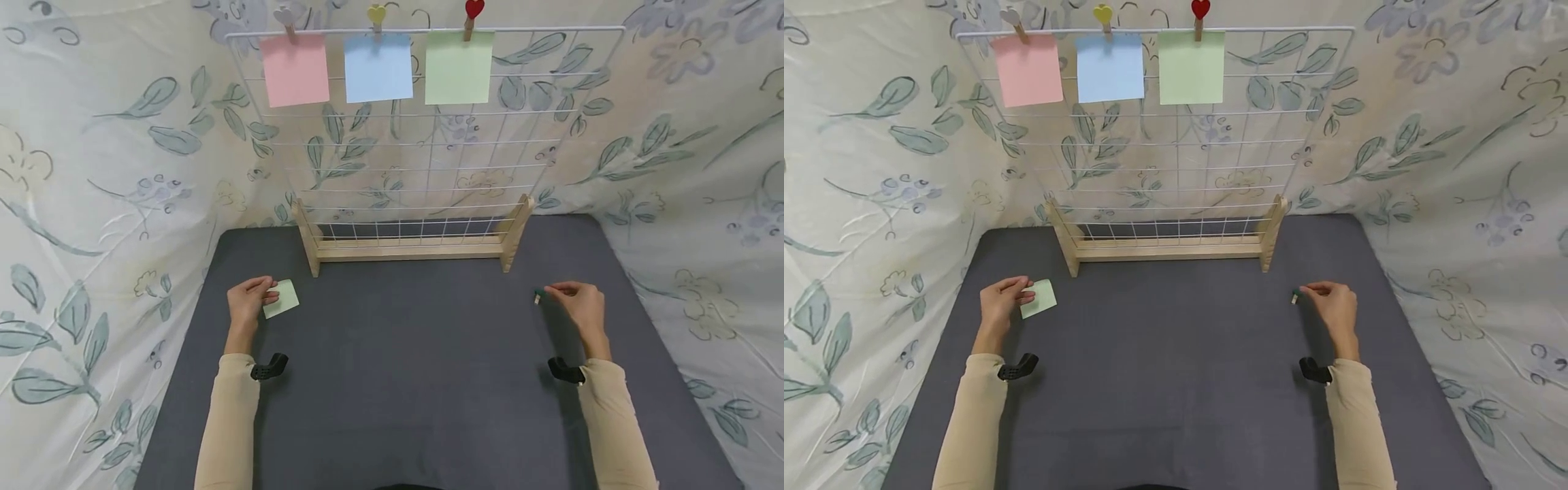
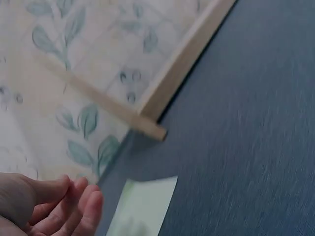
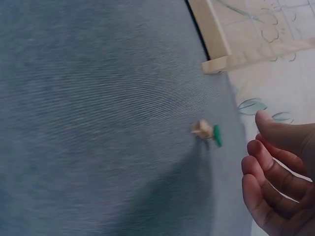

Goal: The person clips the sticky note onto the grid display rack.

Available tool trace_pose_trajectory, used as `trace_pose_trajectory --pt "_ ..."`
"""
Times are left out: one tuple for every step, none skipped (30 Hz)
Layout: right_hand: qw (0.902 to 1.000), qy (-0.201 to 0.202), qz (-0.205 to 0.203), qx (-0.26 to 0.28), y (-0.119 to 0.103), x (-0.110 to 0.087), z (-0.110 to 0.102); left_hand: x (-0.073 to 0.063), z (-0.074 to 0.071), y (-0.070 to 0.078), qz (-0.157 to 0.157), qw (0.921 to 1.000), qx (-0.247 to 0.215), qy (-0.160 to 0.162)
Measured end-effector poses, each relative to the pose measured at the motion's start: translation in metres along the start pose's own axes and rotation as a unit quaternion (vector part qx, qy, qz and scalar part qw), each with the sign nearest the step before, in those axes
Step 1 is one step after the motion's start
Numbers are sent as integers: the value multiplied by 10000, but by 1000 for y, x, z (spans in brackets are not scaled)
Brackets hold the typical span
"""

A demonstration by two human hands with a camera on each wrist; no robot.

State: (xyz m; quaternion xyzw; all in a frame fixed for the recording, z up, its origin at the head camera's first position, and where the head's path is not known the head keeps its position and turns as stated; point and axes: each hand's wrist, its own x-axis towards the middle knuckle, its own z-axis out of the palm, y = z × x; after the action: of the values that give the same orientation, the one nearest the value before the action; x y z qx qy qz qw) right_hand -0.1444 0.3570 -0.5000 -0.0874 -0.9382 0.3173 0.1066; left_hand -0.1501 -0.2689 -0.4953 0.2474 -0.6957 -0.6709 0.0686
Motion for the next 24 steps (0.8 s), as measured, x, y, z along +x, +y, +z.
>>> trace_pose_trajectory --pt "10000 -25 83 40 2 -2 2 2 -4 -2 67 9999 30 90" --pt "9998 -40 155 81 4 -4 4 3 -7 -4 149 9997 85 186" --pt "9996 -58 227 124 5 -5 6 5 -10 -5 226 9992 138 289" --pt "9994 -74 301 173 6 -6 8 6 -12 -7 293 9984 249 406" --pt "9991 -87 357 220 6 -6 11 8 -14 -9 364 9970 436 521" --pt "9988 -94 399 258 6 -6 13 8 -16 -11 438 9949 659 628" --pt "9987 -94 429 248 7 -6 16 9 -18 -14 493 9920 913 723" --pt "9987 -87 456 230 7 -6 18 10 -20 -16 538 9886 1154 801" --pt "9985 -83 494 210 7 -6 21 10 -21 -19 579 9853 1363 855" --pt "9985 -74 519 157 7 -6 23 11 -22 -22 584 9818 1580 872" --pt "9985 -59 534 59 8 -6 25 11 -23 -25 587 9790 1757 856" --pt "9984 -52 560 -40 8 -6 26 11 -23 -27 579 9767 1898 824" --pt "9982 -40 591 -127 9 -6 27 11 -24 -29 572 9750 2000 783" --pt "9979 -27 620 -195 10 -6 28 11 -24 -31 580 9735 2084 746" --pt "9976 -17 647 -258 11 -7 29 11 -23 -32 611 9721 2144 723" --pt "9973 -15 655 -334 13 -7 29 12 -23 -33 627 9705 2216 717" --pt "9971 -18 673 -358 13 -7 30 12 -22 -34 673 9683 2292 734" --pt "9970 -15 689 -345 14 -7 30 12 -21 -34 720 9659 2364 771" --pt "9971 -13 686 -317 14 -7 31 13 -20 -35 757 9634 2438 813" --pt "9972 -15 687 -293 14 -7 31 14 -20 -35 781 9604 2531 868" --pt "9972 -12 691 -285 14 -7 32 14 -19 -35 798 9575 2614 921" --pt "9971 -13 706 -280 14 -7 32 14 -18 -36 790 9546 2702 971" --pt "9970 -6 729 -276 14 -7 33 15 -18 -36 802 9518 2786 1007" --pt "9968 -4 743 -280 13 -7 34 16 -18 -36 811 9484 2886 1036"
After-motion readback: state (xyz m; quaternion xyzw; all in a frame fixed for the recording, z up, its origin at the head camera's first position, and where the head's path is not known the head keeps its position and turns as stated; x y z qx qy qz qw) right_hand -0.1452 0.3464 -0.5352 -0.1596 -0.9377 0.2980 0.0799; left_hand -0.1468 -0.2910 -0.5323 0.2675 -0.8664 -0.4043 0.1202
